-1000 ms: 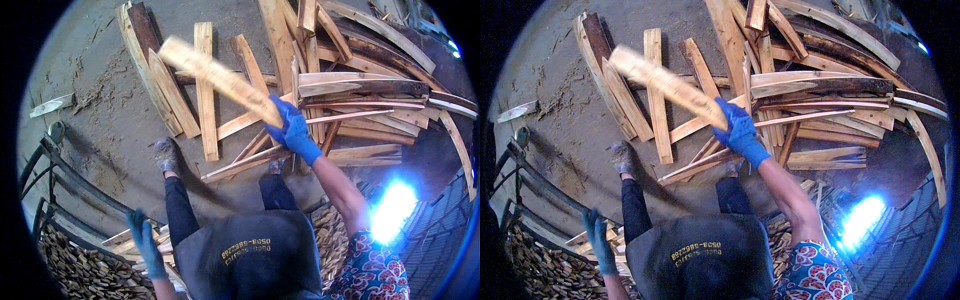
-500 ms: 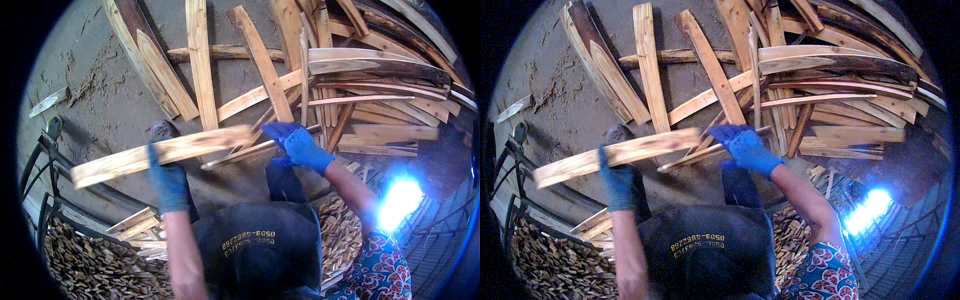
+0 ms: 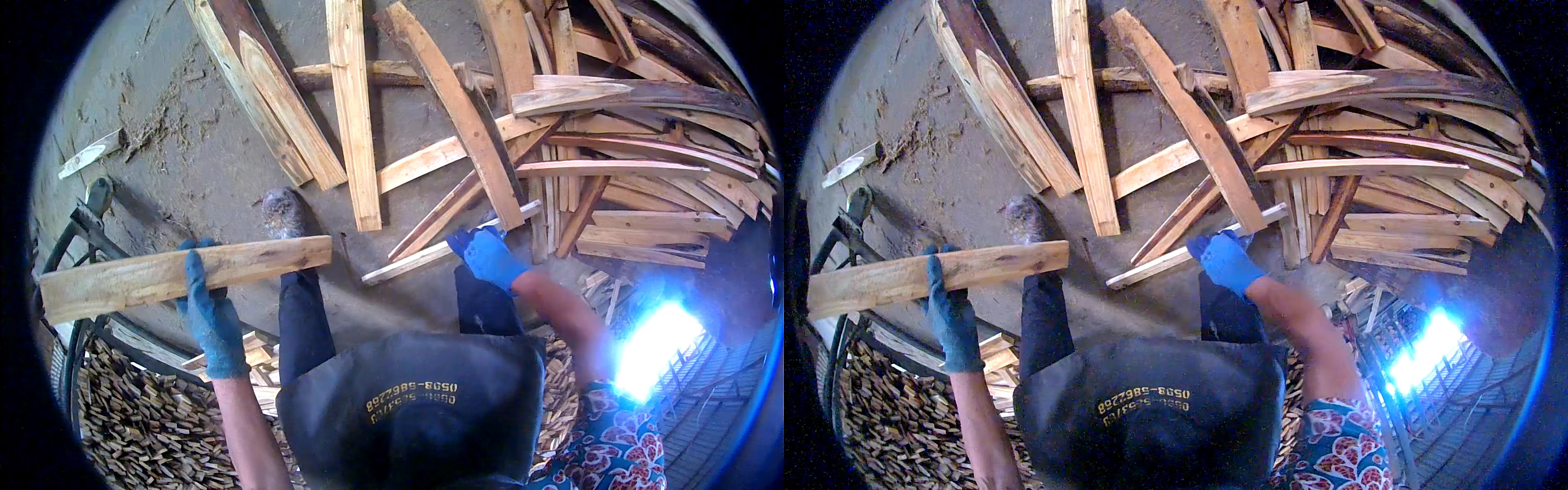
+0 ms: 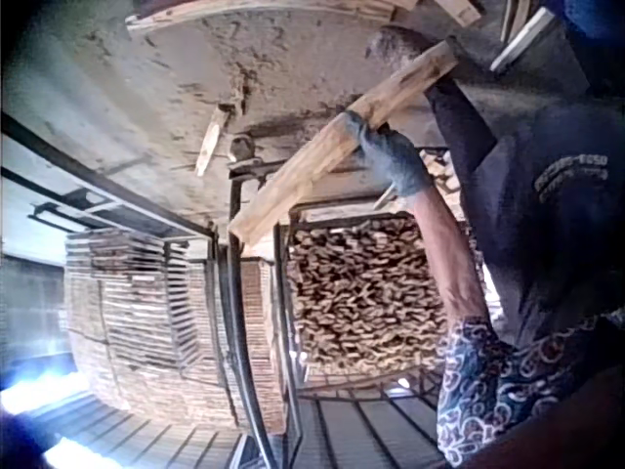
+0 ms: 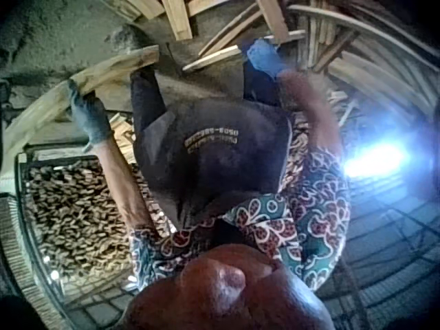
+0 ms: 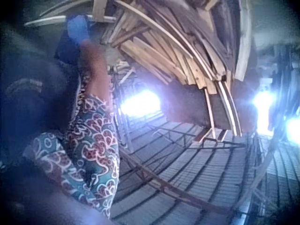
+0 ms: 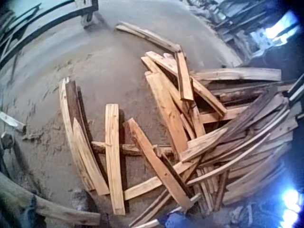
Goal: The person sorts wooden planks in a workshop, picking them up from a pile on the floor and placing them onto a metal rack. The person handles the planks one by one or in small groups, inspecting them briefly before stacking them neatly on the rack.
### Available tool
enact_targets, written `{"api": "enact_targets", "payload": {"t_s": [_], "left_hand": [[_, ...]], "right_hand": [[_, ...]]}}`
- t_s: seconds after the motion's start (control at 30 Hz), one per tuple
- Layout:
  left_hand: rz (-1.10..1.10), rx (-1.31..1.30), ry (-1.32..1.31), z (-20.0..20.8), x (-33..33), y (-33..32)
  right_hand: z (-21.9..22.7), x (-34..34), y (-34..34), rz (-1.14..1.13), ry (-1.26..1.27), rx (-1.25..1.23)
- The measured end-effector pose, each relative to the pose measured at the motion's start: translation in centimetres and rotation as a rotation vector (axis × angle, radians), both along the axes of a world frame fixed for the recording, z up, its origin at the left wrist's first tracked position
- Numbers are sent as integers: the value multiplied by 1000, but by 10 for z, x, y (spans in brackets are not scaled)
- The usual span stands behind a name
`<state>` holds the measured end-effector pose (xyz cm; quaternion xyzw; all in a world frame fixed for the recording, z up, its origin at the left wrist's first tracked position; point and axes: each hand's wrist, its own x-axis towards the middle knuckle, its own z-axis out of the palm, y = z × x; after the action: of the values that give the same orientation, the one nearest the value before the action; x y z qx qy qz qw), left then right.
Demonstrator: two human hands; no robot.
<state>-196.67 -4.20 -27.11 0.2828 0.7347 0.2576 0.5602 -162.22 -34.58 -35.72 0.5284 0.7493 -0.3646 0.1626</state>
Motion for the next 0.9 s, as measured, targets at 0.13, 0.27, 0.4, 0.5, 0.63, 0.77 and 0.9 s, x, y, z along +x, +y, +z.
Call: {"api": "enact_targets", "payload": {"t_s": [0.13,0.27,0.4,0.5,0.63,0.77,0.9], "left_hand": [[-4,-108,-27,-11,20,3],[-83,-139,14,-21,33,12],[-112,-191,12,-25,30,17],[-213,-216,-40,-42,42,30],[-272,-157,-166,-73,68,55],[-369,-48,-49,-98,102,92],[-459,-44,61,-127,82,88]], "right_hand": [[-39,-19,-9,-64,-221,-233],[-44,-12,-47,78,-218,-487],[19,26,-76,-490,146,-533],[73,57,-49,-1138,441,-806],[107,69,33,-1614,497,-637],[67,80,102,-1569,554,-217],[13,76,125,-1341,266,39]]}}
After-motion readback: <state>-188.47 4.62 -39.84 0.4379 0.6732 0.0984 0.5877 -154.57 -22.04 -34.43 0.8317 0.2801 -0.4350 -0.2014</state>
